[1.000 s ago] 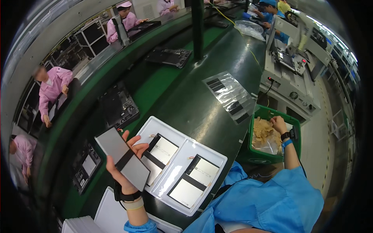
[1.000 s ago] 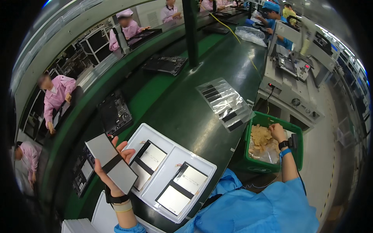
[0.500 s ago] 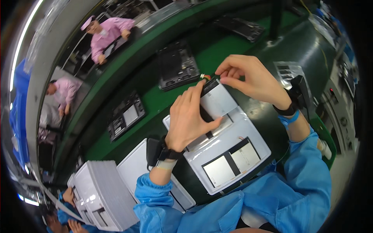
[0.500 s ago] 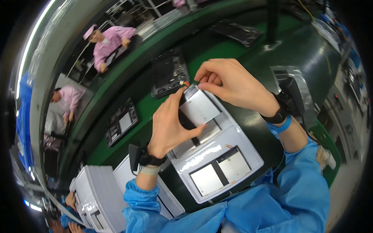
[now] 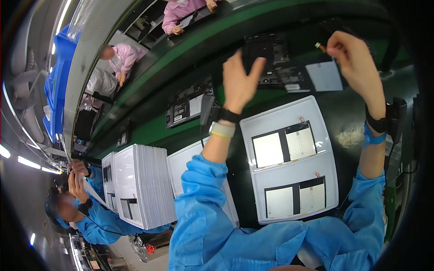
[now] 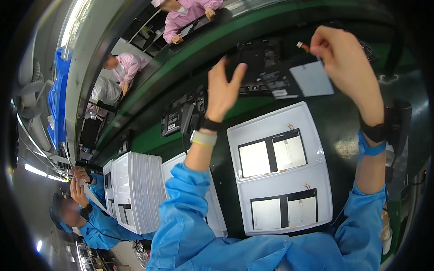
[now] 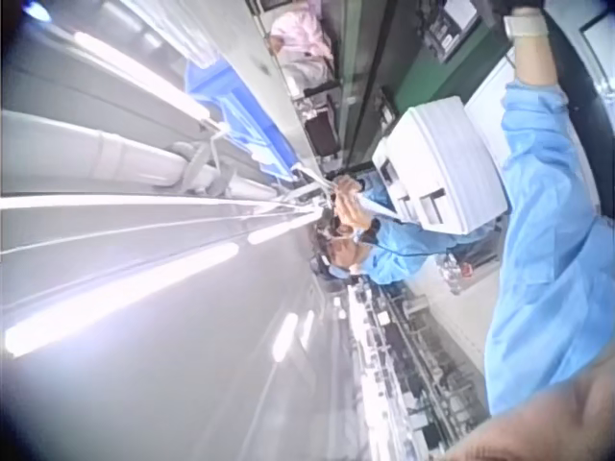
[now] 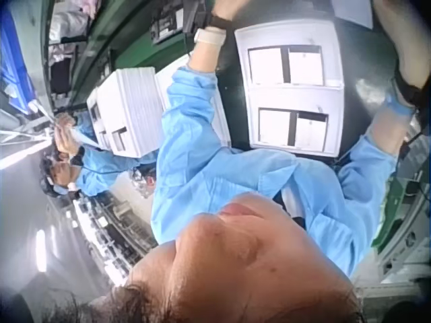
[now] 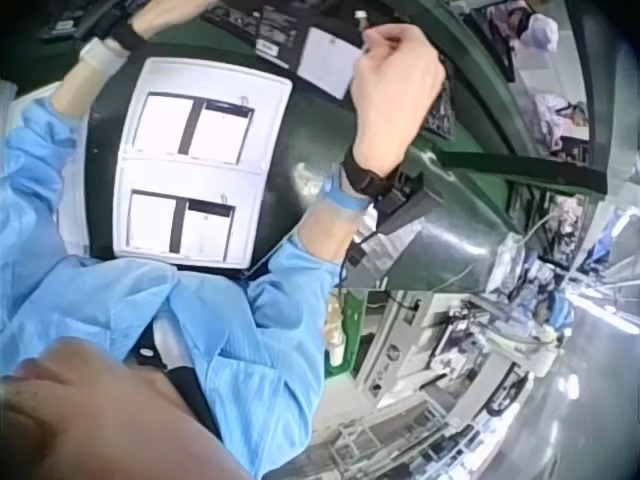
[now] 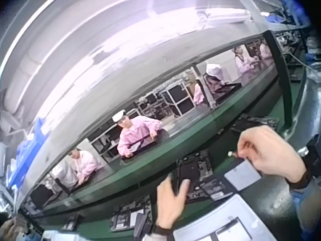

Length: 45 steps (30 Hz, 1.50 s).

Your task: Installing a battery and applying protective strips inside a tablet or laptop chassis.

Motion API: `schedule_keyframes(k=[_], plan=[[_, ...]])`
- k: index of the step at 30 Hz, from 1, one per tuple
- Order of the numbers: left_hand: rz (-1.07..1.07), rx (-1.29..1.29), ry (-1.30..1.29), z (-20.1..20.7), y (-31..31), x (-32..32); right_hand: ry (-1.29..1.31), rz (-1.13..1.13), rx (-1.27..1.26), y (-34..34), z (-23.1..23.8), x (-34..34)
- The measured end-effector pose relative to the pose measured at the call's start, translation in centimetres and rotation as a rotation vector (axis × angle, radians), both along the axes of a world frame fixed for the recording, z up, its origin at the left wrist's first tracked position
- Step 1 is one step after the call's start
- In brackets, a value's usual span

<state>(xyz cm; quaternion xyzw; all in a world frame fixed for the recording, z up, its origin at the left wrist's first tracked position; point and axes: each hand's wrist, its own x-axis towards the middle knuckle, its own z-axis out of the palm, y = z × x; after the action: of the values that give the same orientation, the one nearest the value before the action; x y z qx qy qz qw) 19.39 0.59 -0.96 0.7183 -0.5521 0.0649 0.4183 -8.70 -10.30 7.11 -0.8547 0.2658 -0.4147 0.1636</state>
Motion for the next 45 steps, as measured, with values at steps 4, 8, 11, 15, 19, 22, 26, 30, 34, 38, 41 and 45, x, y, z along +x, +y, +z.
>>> schedule_keyframes(k=[4, 8, 11, 15, 19, 22, 26, 30, 34, 38, 41, 45], plan=[[0.250, 0.379, -0.024, -7.8, -1.5, 8.9, -0.049, -0.193, -0.041, -2.7, 0.7, -2.7], [0.257, 0.489, 0.082, -7.3, -3.5, 7.4, -0.082, -0.253, -0.057, -4.2, 0.7, -4.3], [-0.168, 0.680, 0.539, -5.8, -6.7, 2.2, -0.128, -0.287, -0.030, -4.5, 1.1, -5.6], [-0.424, 0.777, 0.681, -2.7, -10.9, -3.3, -0.194, -0.285, 0.021, -5.5, 1.0, -7.5], [0.111, 0.107, -0.320, -6.9, -15.7, 4.2, -0.377, -0.435, -0.084, -4.7, 2.0, -7.2], [0.065, 0.313, -0.046, -10.5, -15.7, 12.2, -0.378, -0.489, -0.163, -3.8, 2.9, -5.8], [-0.039, 0.419, -0.040, -9.0, -15.6, 9.9, -0.384, -0.469, -0.060, -6.8, 0.3, -8.0], [-0.084, 0.448, 0.048, -8.3, -12.9, 14.3, -0.346, -0.423, 0.215, -5.5, 1.9, -7.1], [-0.045, 0.511, 0.148, -7.5, -11.8, 14.8, -0.363, -0.329, 0.152, -7.5, -0.2, -6.2], [-0.020, 0.491, 0.205, -6.6, -13.6, 10.8, -0.354, -0.317, 0.165, -7.4, -0.2, -6.2], [-0.031, 0.722, 0.327, -5.0, -14.3, 11.2, -0.348, -0.304, 0.167, -7.1, 0.0, -5.9], [-0.073, 0.688, 0.560, -3.3, -11.6, 9.7, -0.346, -0.310, 0.147, -7.2, -0.3, -6.0]])
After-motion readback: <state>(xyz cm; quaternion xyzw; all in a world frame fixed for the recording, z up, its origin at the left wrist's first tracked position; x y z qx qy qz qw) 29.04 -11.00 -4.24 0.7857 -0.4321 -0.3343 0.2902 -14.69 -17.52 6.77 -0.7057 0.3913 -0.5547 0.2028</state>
